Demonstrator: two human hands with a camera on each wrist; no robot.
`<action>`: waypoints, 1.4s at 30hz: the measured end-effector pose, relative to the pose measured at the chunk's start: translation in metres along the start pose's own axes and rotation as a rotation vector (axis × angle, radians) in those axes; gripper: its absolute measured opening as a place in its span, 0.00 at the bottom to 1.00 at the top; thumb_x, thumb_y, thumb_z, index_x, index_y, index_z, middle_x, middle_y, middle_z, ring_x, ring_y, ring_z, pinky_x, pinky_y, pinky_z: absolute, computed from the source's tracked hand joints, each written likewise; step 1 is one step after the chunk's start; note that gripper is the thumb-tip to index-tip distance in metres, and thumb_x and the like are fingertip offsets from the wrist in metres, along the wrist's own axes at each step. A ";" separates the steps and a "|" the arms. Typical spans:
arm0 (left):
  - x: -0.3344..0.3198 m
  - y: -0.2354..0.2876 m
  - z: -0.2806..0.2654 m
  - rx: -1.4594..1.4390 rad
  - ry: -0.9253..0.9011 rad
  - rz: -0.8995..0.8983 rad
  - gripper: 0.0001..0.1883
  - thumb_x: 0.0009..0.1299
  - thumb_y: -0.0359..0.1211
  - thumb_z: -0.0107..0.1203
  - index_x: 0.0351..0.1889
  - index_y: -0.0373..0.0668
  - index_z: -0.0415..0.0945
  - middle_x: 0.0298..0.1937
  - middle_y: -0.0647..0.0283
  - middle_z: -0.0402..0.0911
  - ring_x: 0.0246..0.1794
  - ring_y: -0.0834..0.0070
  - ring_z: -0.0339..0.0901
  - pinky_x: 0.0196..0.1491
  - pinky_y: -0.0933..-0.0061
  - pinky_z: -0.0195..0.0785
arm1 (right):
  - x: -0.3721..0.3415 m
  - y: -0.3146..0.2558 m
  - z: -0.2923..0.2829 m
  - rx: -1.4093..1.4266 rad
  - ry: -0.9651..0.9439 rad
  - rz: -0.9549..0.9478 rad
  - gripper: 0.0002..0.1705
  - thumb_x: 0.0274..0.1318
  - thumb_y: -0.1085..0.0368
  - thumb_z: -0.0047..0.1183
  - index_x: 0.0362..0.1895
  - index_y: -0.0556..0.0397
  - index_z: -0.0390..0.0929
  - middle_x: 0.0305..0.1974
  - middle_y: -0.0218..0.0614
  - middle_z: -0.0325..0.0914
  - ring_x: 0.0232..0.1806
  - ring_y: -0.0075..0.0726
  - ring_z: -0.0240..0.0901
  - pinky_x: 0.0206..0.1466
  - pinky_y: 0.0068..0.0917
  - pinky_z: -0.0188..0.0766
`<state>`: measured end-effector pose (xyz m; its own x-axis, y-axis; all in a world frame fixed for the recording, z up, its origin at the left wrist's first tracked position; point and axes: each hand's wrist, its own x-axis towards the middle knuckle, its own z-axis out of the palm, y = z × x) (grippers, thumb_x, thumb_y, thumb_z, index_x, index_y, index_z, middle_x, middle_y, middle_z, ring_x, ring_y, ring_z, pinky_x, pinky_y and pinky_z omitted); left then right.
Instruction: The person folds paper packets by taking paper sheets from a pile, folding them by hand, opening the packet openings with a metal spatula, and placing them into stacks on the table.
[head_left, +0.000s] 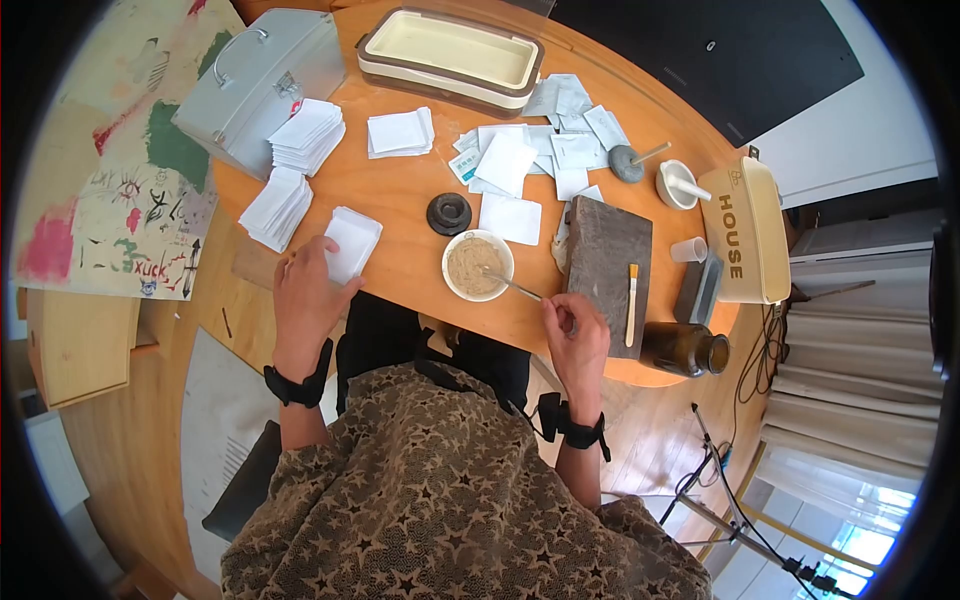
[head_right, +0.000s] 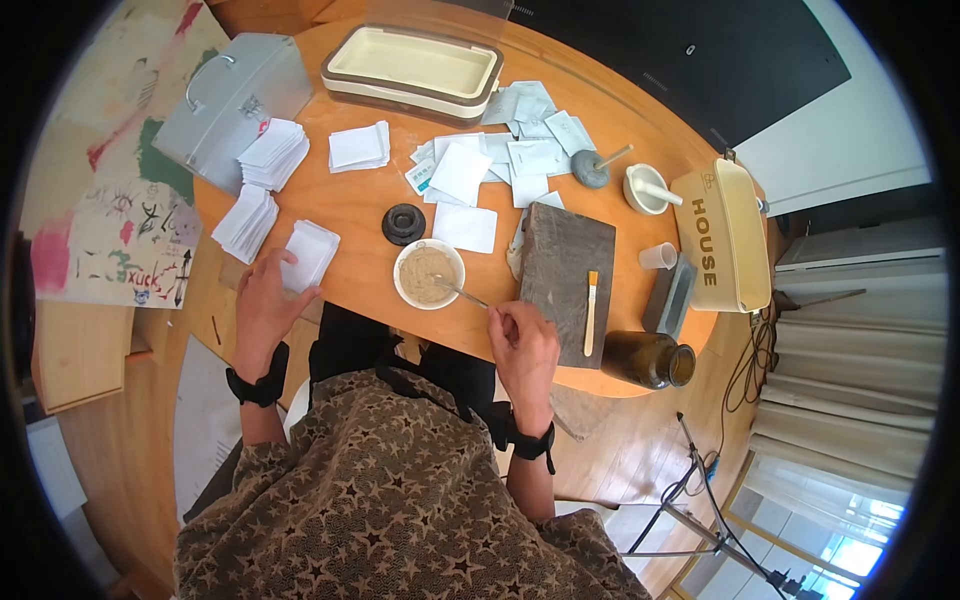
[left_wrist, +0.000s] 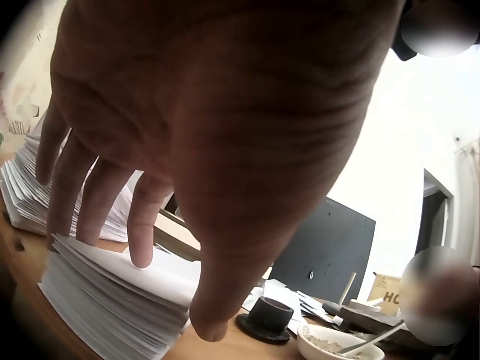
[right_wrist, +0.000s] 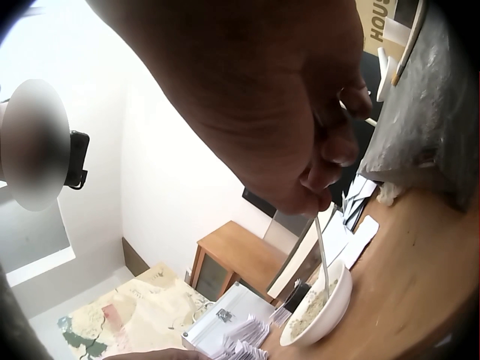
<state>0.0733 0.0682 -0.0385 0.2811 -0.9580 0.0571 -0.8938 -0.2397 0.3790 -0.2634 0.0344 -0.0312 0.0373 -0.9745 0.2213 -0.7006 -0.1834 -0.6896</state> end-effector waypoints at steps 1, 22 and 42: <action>0.001 0.001 -0.001 0.000 -0.001 0.000 0.29 0.57 0.38 0.74 0.53 0.47 0.70 0.49 0.57 0.81 0.54 0.56 0.79 0.64 0.50 0.62 | 0.000 -0.001 -0.001 -0.012 -0.009 -0.018 0.05 0.59 0.68 0.66 0.32 0.52 0.81 0.23 0.33 0.74 0.21 0.37 0.70 0.33 0.34 0.65; 0.063 0.028 -0.026 0.040 0.160 0.222 0.25 0.61 0.39 0.72 0.52 0.46 0.71 0.52 0.59 0.82 0.57 0.58 0.78 0.69 0.44 0.60 | 0.003 -0.004 -0.002 0.055 0.034 -0.005 0.05 0.61 0.70 0.63 0.33 0.57 0.81 0.25 0.37 0.74 0.23 0.36 0.69 0.31 0.33 0.66; 0.231 0.024 0.033 0.212 -0.296 0.346 0.26 0.56 0.37 0.73 0.49 0.44 0.74 0.52 0.52 0.81 0.56 0.51 0.77 0.58 0.56 0.70 | -0.002 -0.006 -0.010 0.137 0.058 0.060 0.07 0.63 0.71 0.62 0.34 0.61 0.79 0.25 0.38 0.73 0.24 0.32 0.67 0.29 0.30 0.65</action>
<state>0.1053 -0.1641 -0.0465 -0.1276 -0.9833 -0.1296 -0.9771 0.1023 0.1864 -0.2664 0.0393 -0.0202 -0.0457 -0.9759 0.2132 -0.5967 -0.1445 -0.7893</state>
